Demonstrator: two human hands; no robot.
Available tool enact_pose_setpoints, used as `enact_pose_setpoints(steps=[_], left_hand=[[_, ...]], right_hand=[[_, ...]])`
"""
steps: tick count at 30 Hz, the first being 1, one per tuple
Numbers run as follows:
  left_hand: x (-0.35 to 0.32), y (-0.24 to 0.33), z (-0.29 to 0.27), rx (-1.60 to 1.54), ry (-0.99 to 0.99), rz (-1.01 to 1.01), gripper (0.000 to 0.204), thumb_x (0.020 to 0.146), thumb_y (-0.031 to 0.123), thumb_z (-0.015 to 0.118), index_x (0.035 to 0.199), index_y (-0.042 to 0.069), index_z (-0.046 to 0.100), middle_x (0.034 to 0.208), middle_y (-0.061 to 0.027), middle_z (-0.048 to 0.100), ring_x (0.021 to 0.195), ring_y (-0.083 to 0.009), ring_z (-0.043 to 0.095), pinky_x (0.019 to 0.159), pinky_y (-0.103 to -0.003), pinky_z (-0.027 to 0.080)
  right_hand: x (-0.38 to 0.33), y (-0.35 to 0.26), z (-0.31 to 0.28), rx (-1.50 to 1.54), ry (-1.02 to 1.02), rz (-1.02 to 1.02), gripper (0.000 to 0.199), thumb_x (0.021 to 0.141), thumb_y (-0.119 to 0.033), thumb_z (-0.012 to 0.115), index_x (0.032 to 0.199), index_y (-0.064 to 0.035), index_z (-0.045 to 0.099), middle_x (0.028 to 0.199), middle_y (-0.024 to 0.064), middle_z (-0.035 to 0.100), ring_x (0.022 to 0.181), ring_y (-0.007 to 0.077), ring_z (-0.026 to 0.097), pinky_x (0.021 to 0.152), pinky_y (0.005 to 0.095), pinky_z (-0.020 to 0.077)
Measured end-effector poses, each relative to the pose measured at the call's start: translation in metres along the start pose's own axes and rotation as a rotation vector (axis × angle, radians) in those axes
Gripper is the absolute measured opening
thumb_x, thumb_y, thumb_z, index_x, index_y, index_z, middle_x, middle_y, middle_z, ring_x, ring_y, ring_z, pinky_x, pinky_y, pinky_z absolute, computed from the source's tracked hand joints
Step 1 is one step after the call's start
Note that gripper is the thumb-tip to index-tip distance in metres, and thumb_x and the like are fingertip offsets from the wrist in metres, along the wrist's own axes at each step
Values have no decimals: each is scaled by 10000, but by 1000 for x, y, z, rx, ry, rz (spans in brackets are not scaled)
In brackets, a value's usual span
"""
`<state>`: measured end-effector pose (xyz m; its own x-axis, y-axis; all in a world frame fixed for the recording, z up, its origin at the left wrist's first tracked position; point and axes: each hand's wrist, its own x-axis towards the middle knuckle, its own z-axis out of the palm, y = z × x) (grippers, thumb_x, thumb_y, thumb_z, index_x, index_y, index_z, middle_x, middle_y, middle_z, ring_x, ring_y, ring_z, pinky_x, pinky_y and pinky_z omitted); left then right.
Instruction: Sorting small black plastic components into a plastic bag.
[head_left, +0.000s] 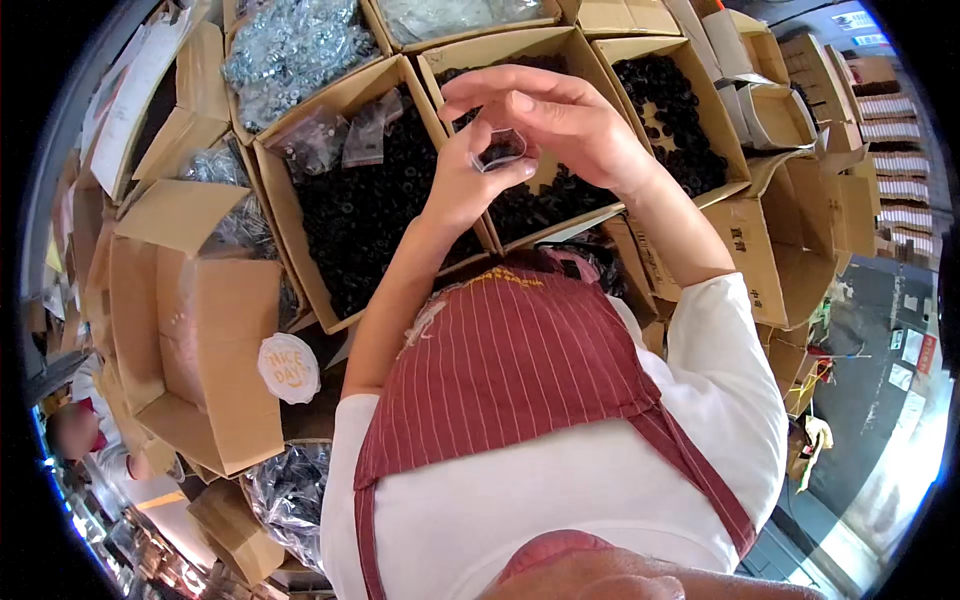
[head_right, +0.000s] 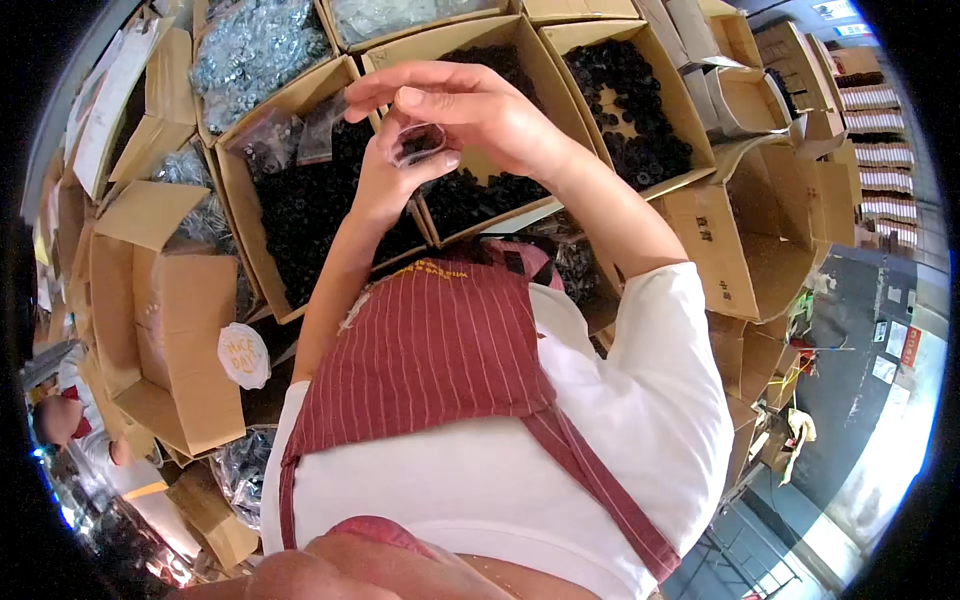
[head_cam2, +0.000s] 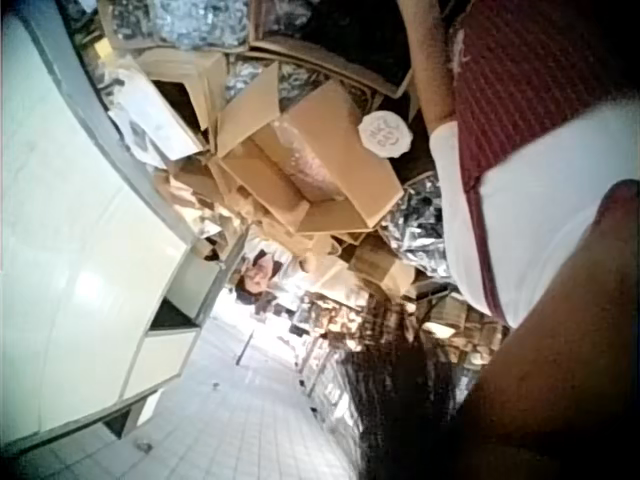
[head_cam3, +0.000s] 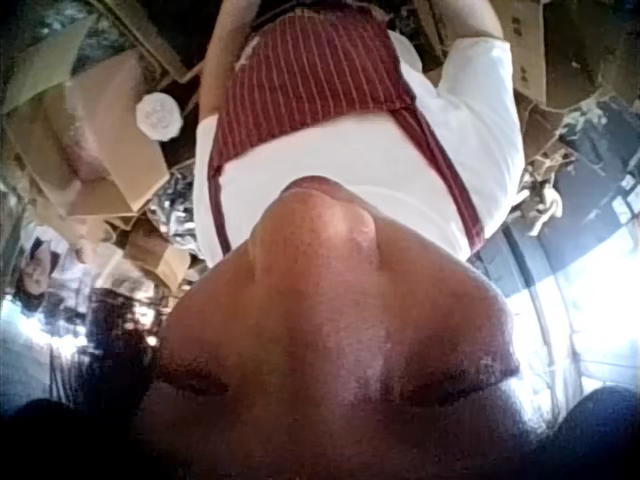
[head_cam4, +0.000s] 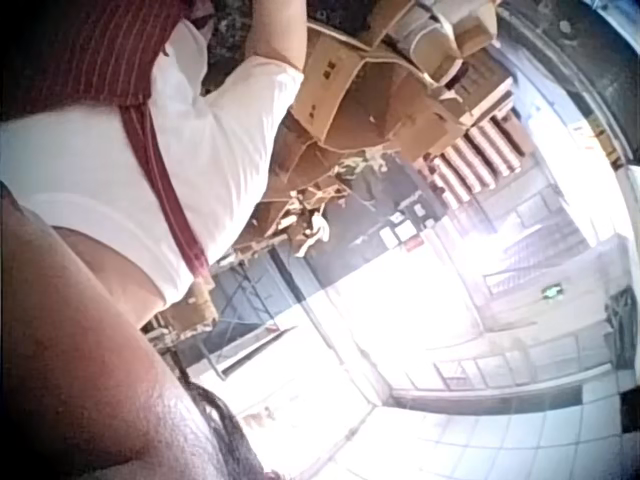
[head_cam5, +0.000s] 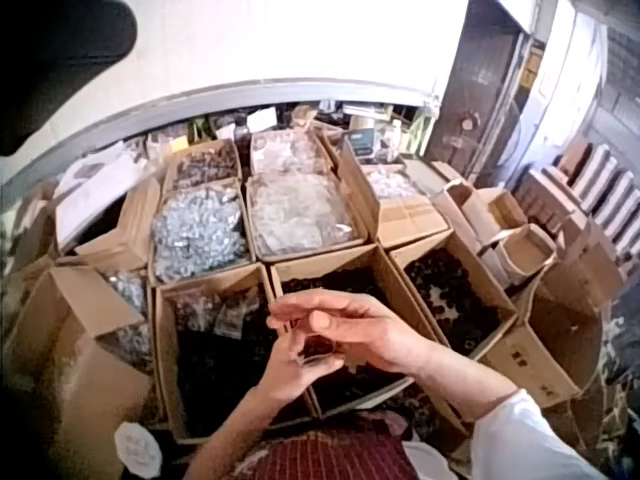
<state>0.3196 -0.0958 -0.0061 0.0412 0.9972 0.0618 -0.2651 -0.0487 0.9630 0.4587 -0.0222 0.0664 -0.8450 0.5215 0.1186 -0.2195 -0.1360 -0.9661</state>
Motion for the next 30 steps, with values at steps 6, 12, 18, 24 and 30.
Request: enact_pose_setpoints(steps=[6,12,18,24,30], left_hand=[[2,0,-5,-38,-57,-2,330,801,17,736,1096,32,589,965,-58,660,918,-151,626,849,-297,503],[0,4,-8,-171,-55,37,245,830,58,688,1059,20,613,962,-77,659,934,-189,624,887,-328,486],[5,1,-20,-686,-72,-95,276,863,73,621,1116,-31,589,1034,-138,620,994,-282,613,914,-398,500],[4,-2,-25,-827,-38,-133,258,887,90,614,1118,-20,577,1026,-125,580,986,-261,585,922,-392,498],[9,-2,-23,-834,-56,-139,203,886,53,606,1080,-3,585,1009,-117,583,965,-246,584,893,-380,500]], right_hand=[[-5,-6,-30,-305,78,-235,355,1024,-227,519,1272,9,613,1220,161,651,1043,217,649,943,348,487],[-64,27,-186,-994,750,209,337,940,-237,641,1197,-21,657,1073,78,697,1031,164,630,925,307,469],[-161,112,-263,-1612,-15,1022,764,924,-546,546,1507,-92,352,1501,268,366,1351,486,386,1117,523,357],[-172,92,-223,-1347,175,849,650,957,-402,586,1495,-105,374,1503,159,418,1362,368,429,1125,449,351],[-195,123,-266,-886,644,672,478,910,-321,686,1286,-40,598,1224,164,650,1132,251,617,951,362,480]])
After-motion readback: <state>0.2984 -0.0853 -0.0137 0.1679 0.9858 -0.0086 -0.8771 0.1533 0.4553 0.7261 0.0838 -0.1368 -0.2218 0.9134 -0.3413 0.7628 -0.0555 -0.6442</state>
